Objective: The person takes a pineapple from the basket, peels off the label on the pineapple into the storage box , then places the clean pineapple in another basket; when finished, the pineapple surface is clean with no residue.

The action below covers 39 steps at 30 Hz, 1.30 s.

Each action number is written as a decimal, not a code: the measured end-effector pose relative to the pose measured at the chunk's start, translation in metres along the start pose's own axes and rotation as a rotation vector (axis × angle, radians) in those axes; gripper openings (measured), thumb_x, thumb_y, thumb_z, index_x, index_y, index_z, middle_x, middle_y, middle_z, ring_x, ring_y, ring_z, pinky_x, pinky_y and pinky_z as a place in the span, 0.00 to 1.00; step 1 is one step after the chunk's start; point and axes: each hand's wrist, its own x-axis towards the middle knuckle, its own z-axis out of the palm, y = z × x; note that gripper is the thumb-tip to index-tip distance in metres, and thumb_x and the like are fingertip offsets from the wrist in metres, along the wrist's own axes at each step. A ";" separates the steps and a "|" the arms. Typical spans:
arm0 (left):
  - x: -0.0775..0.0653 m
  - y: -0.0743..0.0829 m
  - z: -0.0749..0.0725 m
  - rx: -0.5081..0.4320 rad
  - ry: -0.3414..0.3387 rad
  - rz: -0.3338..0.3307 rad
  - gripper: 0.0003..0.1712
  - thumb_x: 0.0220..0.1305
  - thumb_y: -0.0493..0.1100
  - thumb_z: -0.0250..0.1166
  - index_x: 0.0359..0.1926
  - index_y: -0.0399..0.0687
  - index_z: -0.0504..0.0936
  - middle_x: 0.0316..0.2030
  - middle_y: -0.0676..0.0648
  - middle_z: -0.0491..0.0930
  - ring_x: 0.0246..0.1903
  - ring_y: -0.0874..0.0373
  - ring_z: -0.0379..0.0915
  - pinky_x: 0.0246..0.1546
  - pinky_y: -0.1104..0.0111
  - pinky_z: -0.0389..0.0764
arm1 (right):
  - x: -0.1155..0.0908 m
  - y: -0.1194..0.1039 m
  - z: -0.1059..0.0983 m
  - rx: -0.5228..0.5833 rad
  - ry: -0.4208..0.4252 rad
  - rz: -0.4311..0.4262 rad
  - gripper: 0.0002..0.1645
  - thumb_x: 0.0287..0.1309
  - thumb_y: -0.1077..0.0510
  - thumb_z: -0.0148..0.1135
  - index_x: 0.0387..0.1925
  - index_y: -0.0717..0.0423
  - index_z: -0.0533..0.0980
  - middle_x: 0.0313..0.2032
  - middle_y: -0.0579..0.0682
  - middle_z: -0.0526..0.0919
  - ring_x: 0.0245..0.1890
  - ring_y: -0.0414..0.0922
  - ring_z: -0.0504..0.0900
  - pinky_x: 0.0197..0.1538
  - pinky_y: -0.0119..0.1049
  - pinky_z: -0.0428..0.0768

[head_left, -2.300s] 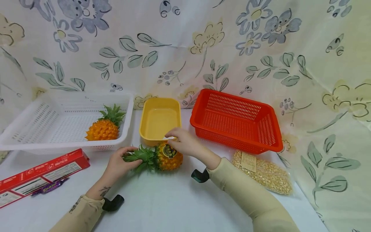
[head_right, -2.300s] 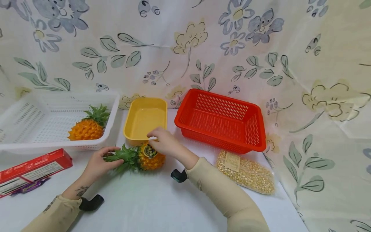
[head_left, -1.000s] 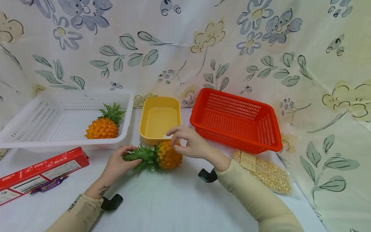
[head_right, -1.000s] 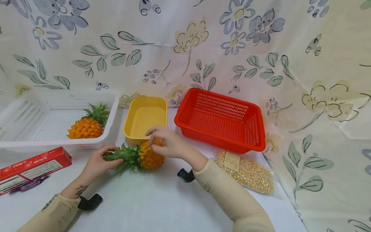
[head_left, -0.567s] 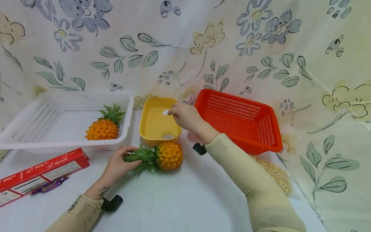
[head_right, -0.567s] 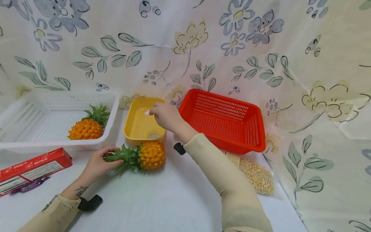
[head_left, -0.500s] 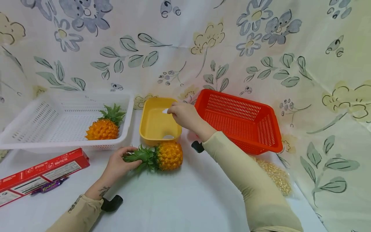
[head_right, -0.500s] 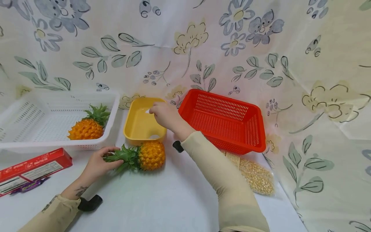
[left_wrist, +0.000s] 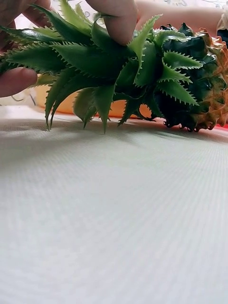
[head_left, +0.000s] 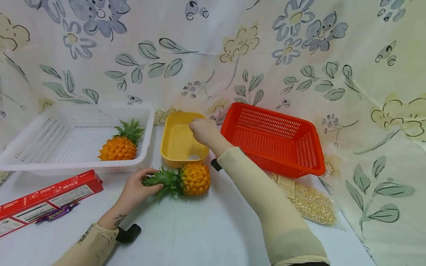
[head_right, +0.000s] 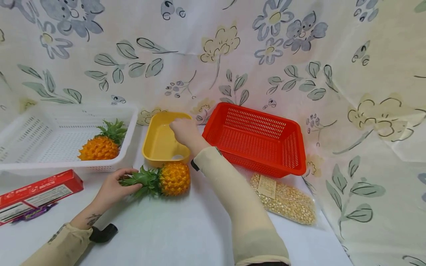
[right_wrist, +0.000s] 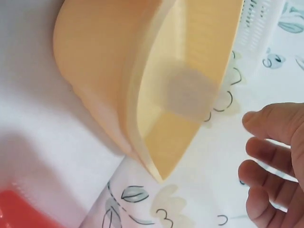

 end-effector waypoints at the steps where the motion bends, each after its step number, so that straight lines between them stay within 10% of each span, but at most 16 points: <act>1: 0.000 0.000 0.000 -0.002 0.001 0.004 0.25 0.47 0.41 0.73 0.48 0.42 0.78 0.45 0.40 0.75 0.42 0.49 0.70 0.36 0.66 0.74 | 0.001 -0.001 0.000 -0.007 0.007 0.010 0.10 0.61 0.59 0.51 0.30 0.48 0.78 0.30 0.46 0.76 0.29 0.44 0.76 0.28 0.38 0.76; 10: -0.001 0.002 -0.001 0.005 0.000 -0.001 0.25 0.47 0.41 0.72 0.48 0.42 0.78 0.45 0.40 0.75 0.43 0.49 0.70 0.36 0.65 0.74 | -0.011 0.001 -0.008 0.224 0.040 0.185 0.11 0.62 0.53 0.52 0.42 0.49 0.78 0.41 0.45 0.81 0.35 0.44 0.78 0.36 0.40 0.78; 20: -0.003 0.006 -0.003 0.020 0.002 0.007 0.25 0.48 0.42 0.72 0.49 0.42 0.77 0.46 0.39 0.75 0.44 0.48 0.70 0.37 0.64 0.73 | -0.068 0.010 -0.008 1.028 0.512 0.456 0.09 0.52 0.59 0.63 0.35 0.60 0.79 0.30 0.53 0.81 0.28 0.43 0.77 0.31 0.30 0.77; 25: -0.004 0.008 -0.004 0.015 0.005 0.012 0.26 0.47 0.43 0.73 0.48 0.41 0.78 0.46 0.38 0.75 0.45 0.47 0.70 0.39 0.62 0.73 | -0.099 0.008 0.001 1.337 0.617 0.642 0.12 0.50 0.61 0.63 0.37 0.66 0.77 0.25 0.49 0.77 0.20 0.41 0.73 0.22 0.28 0.74; 39: -0.003 0.007 -0.004 0.042 -0.001 0.020 0.26 0.47 0.43 0.73 0.49 0.41 0.77 0.47 0.38 0.75 0.46 0.46 0.70 0.40 0.61 0.72 | -0.136 -0.006 0.054 1.426 0.775 0.812 0.15 0.47 0.66 0.67 0.35 0.71 0.73 0.23 0.44 0.75 0.19 0.35 0.70 0.20 0.25 0.71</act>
